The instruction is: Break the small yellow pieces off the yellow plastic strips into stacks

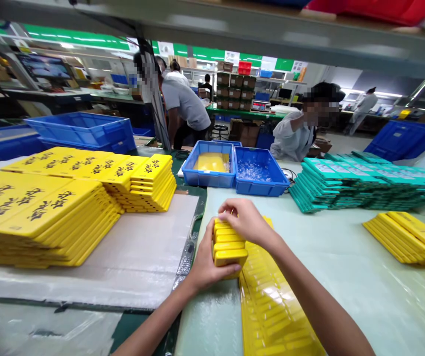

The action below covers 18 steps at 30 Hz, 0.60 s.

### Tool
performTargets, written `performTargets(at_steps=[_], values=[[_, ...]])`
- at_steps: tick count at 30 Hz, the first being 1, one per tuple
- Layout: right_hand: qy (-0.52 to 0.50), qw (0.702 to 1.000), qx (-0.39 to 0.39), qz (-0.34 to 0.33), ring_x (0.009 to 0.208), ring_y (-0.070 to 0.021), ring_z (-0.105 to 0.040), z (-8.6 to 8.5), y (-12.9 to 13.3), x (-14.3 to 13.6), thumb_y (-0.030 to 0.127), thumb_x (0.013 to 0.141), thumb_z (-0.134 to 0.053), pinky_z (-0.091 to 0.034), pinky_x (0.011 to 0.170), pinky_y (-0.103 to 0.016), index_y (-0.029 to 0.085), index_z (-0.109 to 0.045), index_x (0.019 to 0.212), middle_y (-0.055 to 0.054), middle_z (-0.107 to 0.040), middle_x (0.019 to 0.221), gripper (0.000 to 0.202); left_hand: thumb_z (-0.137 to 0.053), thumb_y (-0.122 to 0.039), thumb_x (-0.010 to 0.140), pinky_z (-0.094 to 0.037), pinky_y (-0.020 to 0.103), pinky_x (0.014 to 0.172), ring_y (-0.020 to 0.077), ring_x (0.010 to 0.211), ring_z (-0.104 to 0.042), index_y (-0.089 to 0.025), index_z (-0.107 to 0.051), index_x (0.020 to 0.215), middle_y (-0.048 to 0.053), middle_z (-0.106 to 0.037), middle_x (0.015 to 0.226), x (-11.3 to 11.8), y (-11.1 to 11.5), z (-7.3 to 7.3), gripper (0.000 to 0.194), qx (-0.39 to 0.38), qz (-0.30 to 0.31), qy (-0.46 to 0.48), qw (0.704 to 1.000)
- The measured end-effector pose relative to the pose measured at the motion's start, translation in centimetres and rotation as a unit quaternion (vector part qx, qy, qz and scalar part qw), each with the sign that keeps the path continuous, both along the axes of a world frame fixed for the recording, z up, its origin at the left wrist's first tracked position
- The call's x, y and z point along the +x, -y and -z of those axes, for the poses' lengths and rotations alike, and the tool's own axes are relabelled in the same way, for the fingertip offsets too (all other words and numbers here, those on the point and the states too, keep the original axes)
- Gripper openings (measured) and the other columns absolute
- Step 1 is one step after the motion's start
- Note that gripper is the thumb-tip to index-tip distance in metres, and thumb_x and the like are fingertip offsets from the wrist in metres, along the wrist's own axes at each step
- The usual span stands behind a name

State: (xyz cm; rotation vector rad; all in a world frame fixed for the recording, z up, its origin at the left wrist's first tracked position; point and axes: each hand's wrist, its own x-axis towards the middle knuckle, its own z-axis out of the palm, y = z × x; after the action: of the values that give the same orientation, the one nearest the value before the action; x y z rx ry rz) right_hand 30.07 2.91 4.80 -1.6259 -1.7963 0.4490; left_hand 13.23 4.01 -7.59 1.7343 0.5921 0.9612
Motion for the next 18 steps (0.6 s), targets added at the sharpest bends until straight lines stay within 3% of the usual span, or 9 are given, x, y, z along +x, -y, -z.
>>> performTargets(at_steps=[4,8,10,13,15,18], values=[[0.121,0.992,-0.021,-0.007,0.081,-0.0186,-0.065,0.5,0.3,-0.1,0.013,0.092,-0.064,-0.042,0.072,-0.027,0.018,-0.073,0.086,-0.005,-0.075,0.089,0.012,-0.096,-0.05,0.061,-0.033,0.062,0.127,0.0419,0.147,-0.046,-0.022,-0.023,0.162,0.017,-0.046,0.157,0.0,0.1,0.0,0.128,-0.005,0.004,0.003,1.0],[0.288,0.951,-0.063,0.098,0.08,-0.0221,-0.069,-0.4,-0.6,4.6,0.011,0.087,-0.066,-0.039,0.065,-0.029,0.019,-0.076,0.08,-0.009,-0.077,0.092,0.015,-0.096,-0.054,0.06,-0.03,0.063,0.129,0.0426,0.15,-0.043,-0.021,-0.016,0.164,0.019,-0.043,0.16,0.1,-0.1,0.6,0.135,-0.011,0.002,-0.002,1.0],[0.295,0.941,-0.062,0.155,0.084,-0.0249,-0.073,-1.1,-2.9,7.9,0.01,0.087,-0.066,-0.043,0.068,-0.029,0.018,-0.079,0.081,-0.011,-0.079,0.091,0.017,-0.096,-0.056,0.06,-0.028,0.063,0.13,0.0427,0.151,-0.041,-0.021,-0.017,0.163,0.019,-0.042,0.161,0.0,-0.1,0.7,0.135,-0.006,0.001,-0.001,1.0],[0.275,0.936,-0.033,0.217,0.101,-0.0278,-0.074,-1.6,-8.2,12.7,0.016,0.094,-0.062,-0.051,0.085,-0.03,0.013,-0.083,0.098,-0.014,-0.081,0.103,0.021,-0.095,-0.055,0.061,-0.026,0.064,0.13,0.0431,0.152,-0.041,-0.021,-0.018,0.162,0.02,-0.042,0.161,-0.1,-0.2,0.7,0.132,-0.006,0.001,-0.002,1.0],[0.259,0.935,-0.031,0.242,0.108,-0.0263,-0.074,-1.4,-11.6,15.2,0.016,0.094,-0.067,-0.052,0.096,-0.031,0.012,-0.082,0.104,-0.013,-0.081,0.107,0.019,-0.094,-0.055,0.061,-0.027,0.064,0.13,0.0437,0.152,-0.041,-0.021,-0.018,0.162,0.02,-0.044,0.159,-0.2,-0.3,0.7,0.131,-0.007,0.0,-0.005,1.0],[0.232,0.932,-0.042,0.274,0.105,-0.0222,-0.074,-0.1,-15.1,17.9,0.029,0.099,-0.071,-0.056,0.1,-0.041,0.013,-0.077,0.108,-0.009,-0.079,0.11,0.019,-0.094,-0.054,0.061,-0.033,0.063,0.127,0.0442,0.149,-0.045,-0.021,-0.019,0.163,0.019,-0.05,0.155,-0.3,-0.5,0.7,0.131,-0.001,-0.005,-0.014,1.0]])
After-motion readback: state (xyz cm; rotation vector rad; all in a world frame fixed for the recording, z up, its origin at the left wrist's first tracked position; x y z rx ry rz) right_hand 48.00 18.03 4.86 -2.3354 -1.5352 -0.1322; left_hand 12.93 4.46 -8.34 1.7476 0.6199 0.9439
